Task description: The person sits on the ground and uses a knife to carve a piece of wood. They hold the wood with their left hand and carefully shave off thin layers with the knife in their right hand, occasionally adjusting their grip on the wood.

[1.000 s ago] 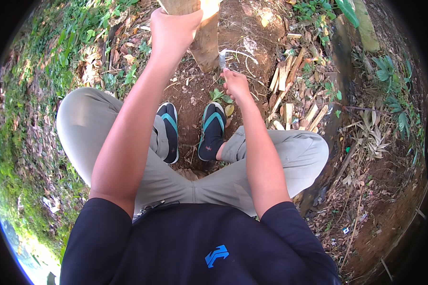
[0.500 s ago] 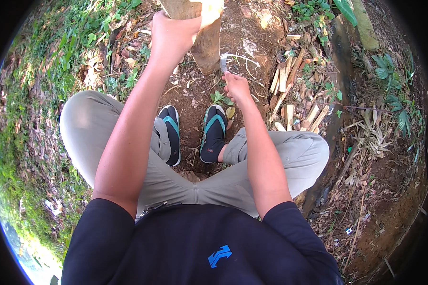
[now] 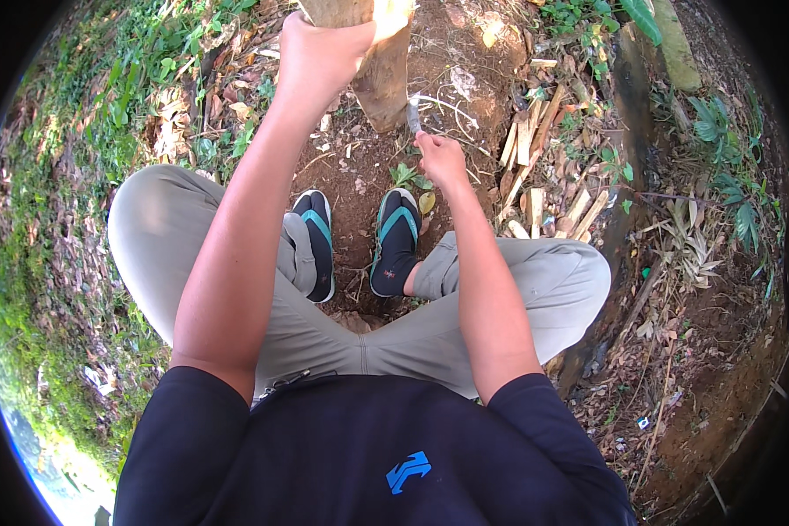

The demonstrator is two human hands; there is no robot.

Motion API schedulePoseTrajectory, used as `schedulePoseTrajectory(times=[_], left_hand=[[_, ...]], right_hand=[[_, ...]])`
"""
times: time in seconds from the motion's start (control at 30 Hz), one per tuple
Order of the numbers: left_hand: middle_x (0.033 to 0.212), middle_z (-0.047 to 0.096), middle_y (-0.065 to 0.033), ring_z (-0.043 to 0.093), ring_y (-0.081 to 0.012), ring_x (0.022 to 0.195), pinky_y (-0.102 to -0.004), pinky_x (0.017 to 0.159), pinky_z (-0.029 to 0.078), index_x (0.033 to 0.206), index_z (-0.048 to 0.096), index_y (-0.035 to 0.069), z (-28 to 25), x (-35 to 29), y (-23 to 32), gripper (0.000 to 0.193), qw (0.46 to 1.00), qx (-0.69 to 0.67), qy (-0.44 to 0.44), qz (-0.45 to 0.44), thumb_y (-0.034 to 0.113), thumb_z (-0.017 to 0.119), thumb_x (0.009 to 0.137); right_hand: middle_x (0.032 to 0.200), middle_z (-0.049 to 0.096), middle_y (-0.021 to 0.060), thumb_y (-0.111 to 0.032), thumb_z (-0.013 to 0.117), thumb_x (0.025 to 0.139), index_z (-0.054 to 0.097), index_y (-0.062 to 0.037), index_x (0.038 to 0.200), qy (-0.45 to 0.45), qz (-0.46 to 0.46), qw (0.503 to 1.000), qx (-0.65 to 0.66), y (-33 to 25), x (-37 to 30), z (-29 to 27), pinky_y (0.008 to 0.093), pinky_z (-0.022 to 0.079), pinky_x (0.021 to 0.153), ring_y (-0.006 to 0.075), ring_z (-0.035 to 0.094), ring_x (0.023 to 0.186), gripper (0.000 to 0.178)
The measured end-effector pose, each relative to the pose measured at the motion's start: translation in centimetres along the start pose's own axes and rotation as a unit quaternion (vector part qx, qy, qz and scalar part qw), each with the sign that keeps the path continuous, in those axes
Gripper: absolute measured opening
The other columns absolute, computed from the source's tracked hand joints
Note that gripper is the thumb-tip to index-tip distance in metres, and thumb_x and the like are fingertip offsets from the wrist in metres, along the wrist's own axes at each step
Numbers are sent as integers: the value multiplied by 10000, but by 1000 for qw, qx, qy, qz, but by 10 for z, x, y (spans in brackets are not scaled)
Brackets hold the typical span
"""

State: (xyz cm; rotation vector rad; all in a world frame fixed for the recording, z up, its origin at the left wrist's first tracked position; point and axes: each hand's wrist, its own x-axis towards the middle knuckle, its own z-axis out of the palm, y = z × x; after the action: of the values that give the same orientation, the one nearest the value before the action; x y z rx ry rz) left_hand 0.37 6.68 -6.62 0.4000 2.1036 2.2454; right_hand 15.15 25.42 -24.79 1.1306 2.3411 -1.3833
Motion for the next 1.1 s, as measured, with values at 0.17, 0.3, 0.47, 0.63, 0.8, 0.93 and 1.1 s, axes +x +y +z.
schedulePoseTrajectory(times=[0.17, 0.3, 0.47, 0.63, 0.8, 0.93, 1.1], left_hand=[[993, 715, -54, 674, -148, 924, -318, 835, 528, 1081, 689, 7, -6, 3, -4, 307, 997, -10, -23, 78, 92, 787, 802], [1007, 706, -50, 664, -148, 937, -313, 827, 526, 1088, 681, 4, 3, -1, 5, 320, 998, -44, -15, 36, 73, 785, 793], [986, 701, -47, 663, -150, 905, -308, 821, 523, 1071, 683, 2, 5, -3, 6, 307, 999, -45, -9, 25, 47, 777, 783], [990, 706, -49, 672, -156, 888, -305, 820, 527, 1072, 688, 8, 6, -4, 14, 293, 998, -28, -19, -50, 48, 766, 793], [946, 715, -67, 677, -133, 866, -256, 792, 527, 1109, 687, 8, 9, -6, 15, 330, 994, -102, 2, -25, 60, 774, 796], [1093, 681, -115, 662, -184, 981, -323, 875, 522, 1185, 623, -57, -1, -3, 4, 513, 998, 1, 14, -69, 147, 841, 767], [1117, 672, -123, 656, -197, 1007, -329, 907, 514, 1197, 606, -68, 4, -9, 19, 551, 996, 9, 1, -89, 139, 857, 752]], right_hand=[[616, 492, -22, -409, 544, 993, 649, -90, 1037, -120, 127, 976, 126, -19, -8, -20, 233, 230, 366, 48, 352, 417, 339], [622, 443, -40, -420, 504, 1010, 609, -116, 1056, -150, 160, 958, 187, -18, -3, -23, 223, 189, 362, 33, 288, 417, 325], [599, 495, -7, -412, 552, 978, 653, -92, 1010, -105, 158, 955, 227, -19, -2, -9, 254, 243, 369, 72, 360, 399, 337], [673, 659, 119, -407, 590, 943, 752, -53, 928, 20, 71, 993, 95, -16, -1, 2, 353, 456, 526, 210, 610, 550, 390], [902, 730, 200, -443, 588, 916, 774, -86, 941, 39, 35, 999, 4, -11, 1, 0, 416, 512, 859, 355, 698, 923, 404], [968, 722, 212, -446, 570, 929, 761, -99, 976, 23, 23, 997, -76, -22, -7, -3, 453, 509, 893, 395, 675, 994, 399], [1026, 712, 208, -429, 554, 946, 738, -108, 1017, 44, 6, 988, -148, -30, -22, -10, 482, 507, 905, 392, 666, 1014, 377]])
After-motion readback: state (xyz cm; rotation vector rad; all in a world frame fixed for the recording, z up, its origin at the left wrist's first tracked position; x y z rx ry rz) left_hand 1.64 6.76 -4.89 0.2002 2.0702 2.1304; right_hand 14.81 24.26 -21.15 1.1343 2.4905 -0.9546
